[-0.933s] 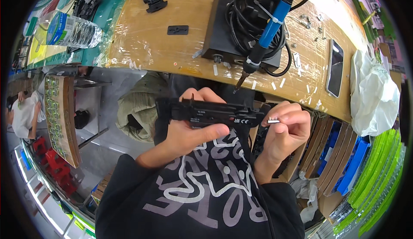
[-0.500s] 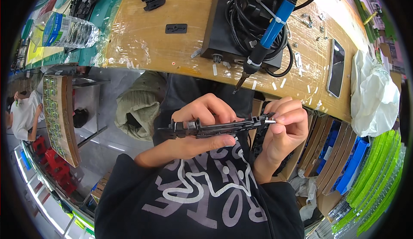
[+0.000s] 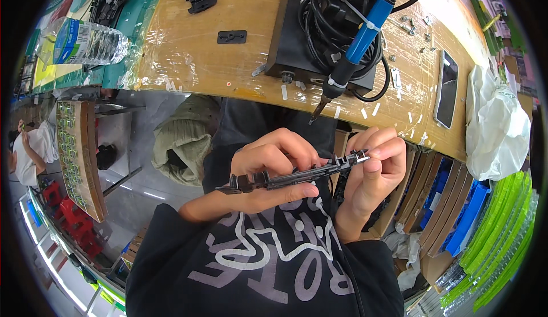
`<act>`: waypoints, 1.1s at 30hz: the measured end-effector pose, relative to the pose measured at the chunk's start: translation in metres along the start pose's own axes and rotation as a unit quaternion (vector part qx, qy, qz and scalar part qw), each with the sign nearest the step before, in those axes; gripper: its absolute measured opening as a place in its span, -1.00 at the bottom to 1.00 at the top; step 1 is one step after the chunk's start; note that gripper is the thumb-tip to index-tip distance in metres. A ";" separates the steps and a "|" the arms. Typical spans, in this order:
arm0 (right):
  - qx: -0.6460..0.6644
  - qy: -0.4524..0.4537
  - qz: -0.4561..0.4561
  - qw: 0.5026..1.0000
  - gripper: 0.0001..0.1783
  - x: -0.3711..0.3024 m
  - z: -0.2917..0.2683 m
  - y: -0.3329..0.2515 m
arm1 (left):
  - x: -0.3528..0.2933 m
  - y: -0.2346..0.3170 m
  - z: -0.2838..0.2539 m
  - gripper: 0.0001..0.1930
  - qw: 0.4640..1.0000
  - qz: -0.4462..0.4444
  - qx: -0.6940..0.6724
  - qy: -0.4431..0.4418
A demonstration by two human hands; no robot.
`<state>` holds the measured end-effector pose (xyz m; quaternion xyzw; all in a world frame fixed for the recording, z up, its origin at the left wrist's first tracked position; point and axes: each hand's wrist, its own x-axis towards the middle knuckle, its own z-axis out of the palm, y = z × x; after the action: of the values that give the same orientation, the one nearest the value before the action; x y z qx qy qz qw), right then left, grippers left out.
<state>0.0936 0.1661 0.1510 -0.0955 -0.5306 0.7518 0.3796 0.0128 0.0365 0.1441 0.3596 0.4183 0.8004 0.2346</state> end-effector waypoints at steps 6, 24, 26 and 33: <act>0.001 0.009 0.008 1.000 -0.76 -0.002 0.001 0.001 | 0.001 0.002 0.000 -0.72 1.000 0.010 0.022 -0.008; -0.008 -0.008 0.035 0.999 -0.81 -0.007 -0.001 -0.001 | -0.001 0.002 -0.004 -0.75 0.999 0.017 0.022 -0.032; -0.017 -0.015 0.017 1.000 -0.82 -0.006 0.000 0.003 | -0.001 0.002 -0.005 -0.75 0.999 0.015 0.025 -0.034; 0.011 -0.006 0.035 0.999 -0.83 -0.008 0.004 0.002 | -0.002 0.004 -0.005 -0.75 0.999 0.011 0.030 -0.032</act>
<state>0.0962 0.1575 0.1488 -0.1051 -0.5210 0.7708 0.3513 0.0103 0.0305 0.1446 0.3968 0.4307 0.7779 0.2280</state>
